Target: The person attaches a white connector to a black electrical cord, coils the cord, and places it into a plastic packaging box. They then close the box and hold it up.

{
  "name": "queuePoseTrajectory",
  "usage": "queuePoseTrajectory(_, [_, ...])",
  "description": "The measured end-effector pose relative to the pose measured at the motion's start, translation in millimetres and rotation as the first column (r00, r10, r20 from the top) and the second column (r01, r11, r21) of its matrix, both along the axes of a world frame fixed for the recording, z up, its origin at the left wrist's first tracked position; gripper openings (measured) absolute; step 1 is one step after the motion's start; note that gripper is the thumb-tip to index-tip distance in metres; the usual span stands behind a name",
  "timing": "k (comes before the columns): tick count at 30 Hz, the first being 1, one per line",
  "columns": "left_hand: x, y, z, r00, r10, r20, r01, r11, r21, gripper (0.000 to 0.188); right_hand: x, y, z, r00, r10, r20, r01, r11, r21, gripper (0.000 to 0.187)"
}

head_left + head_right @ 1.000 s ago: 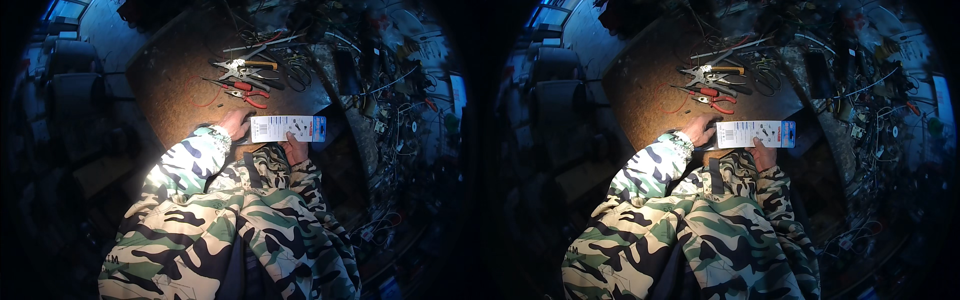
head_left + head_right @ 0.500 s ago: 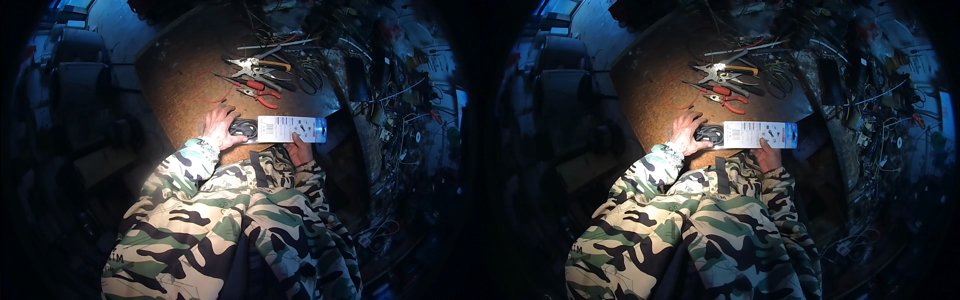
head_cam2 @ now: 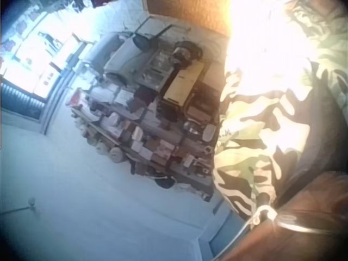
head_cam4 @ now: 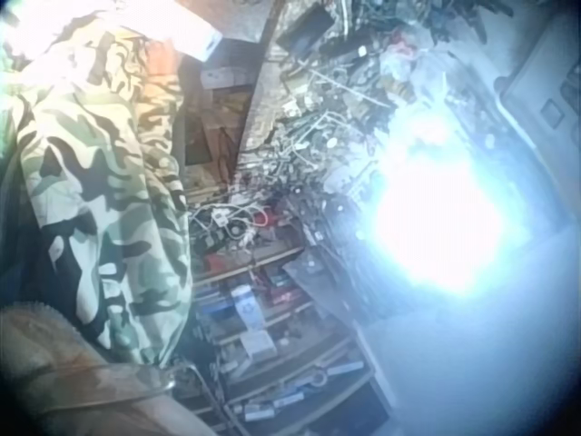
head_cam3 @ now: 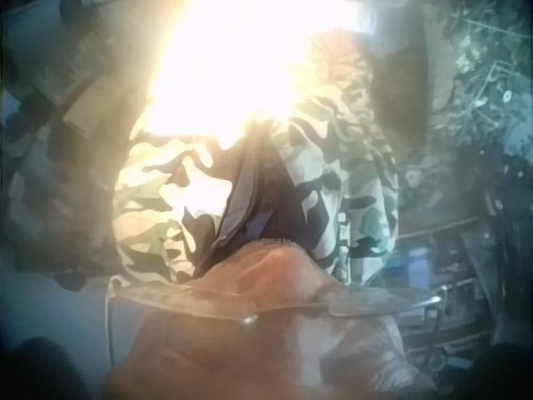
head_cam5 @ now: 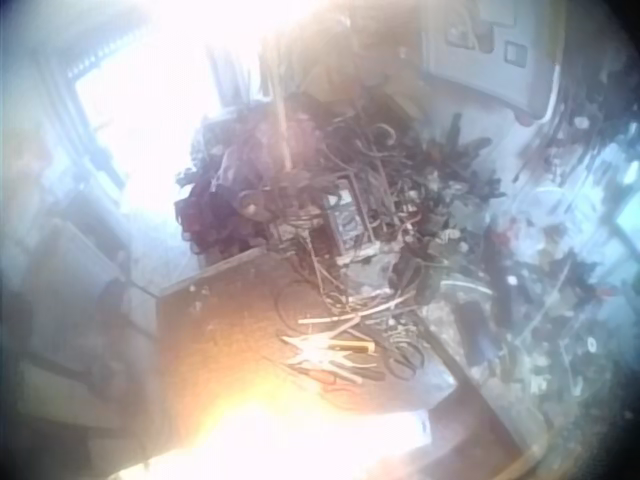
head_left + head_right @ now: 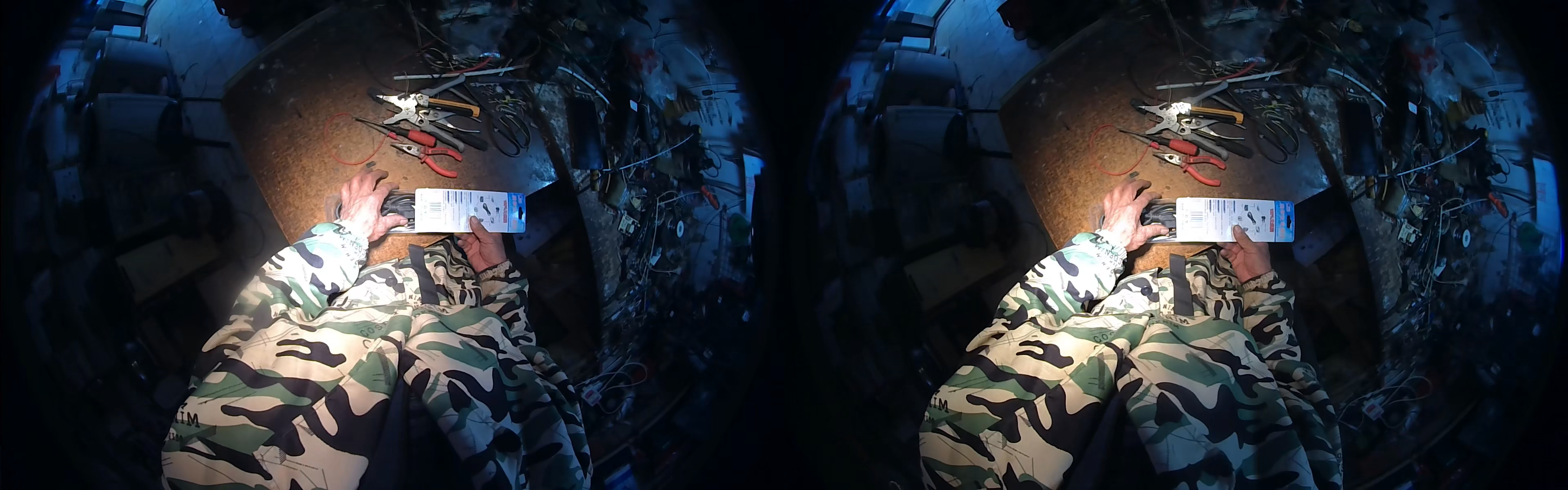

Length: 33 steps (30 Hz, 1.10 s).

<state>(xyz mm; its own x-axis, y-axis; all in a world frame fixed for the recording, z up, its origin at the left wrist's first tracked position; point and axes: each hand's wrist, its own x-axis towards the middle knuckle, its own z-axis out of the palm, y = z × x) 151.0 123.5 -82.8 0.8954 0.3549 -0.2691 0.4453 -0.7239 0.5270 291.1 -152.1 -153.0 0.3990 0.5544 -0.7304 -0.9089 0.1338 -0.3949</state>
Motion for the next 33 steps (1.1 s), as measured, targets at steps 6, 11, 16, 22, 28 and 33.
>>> queuePoseTrajectory(6, [-2.3, -1.2, -6.6, 0.999, 0.022, 0.039, -0.022, 1.000, 0.003, 0.080, 5.5, 7.0, 4.3, 0.998, 0.048, 0.049, -0.044, 0.996, -0.081, 0.038])
queuePoseTrajectory(11, [-6.8, -5.1, 9.3, 0.978, 0.049, 0.203, -0.062, 0.996, 0.058, 0.066, -1.2, 8.5, 6.8, 0.995, 0.049, 0.086, -0.032, 0.982, -0.186, 0.037])
queuePoseTrajectory(16, [-39.0, -19.2, 17.0, 0.958, -0.104, 0.269, 0.068, 0.988, 0.138, 0.035, -2.0, 7.0, 2.3, 0.995, 0.037, 0.092, -0.019, 0.982, -0.188, 0.036])
queuePoseTrajectory(22, [-40.7, -26.2, 6.9, 0.938, -0.254, 0.234, 0.186, 0.943, 0.276, 0.026, -1.9, 8.5, 6.3, 0.994, 0.036, 0.107, -0.017, 0.984, -0.175, 0.036])
queuePoseTrajectory(28, [-31.3, -34.4, 2.5, 0.930, -0.222, 0.293, 0.151, 0.957, 0.248, 0.016, -1.6, 12.4, 11.7, 0.991, 0.029, 0.128, -0.008, 0.986, -0.164, 0.034])
queuePoseTrajectory(33, [-26.0, -39.7, -4.1, 0.930, -0.191, 0.313, 0.105, 0.956, 0.273, 0.012, -1.6, 11.3, 8.8, 0.991, 0.045, 0.126, -0.028, 0.991, -0.132, 0.034])
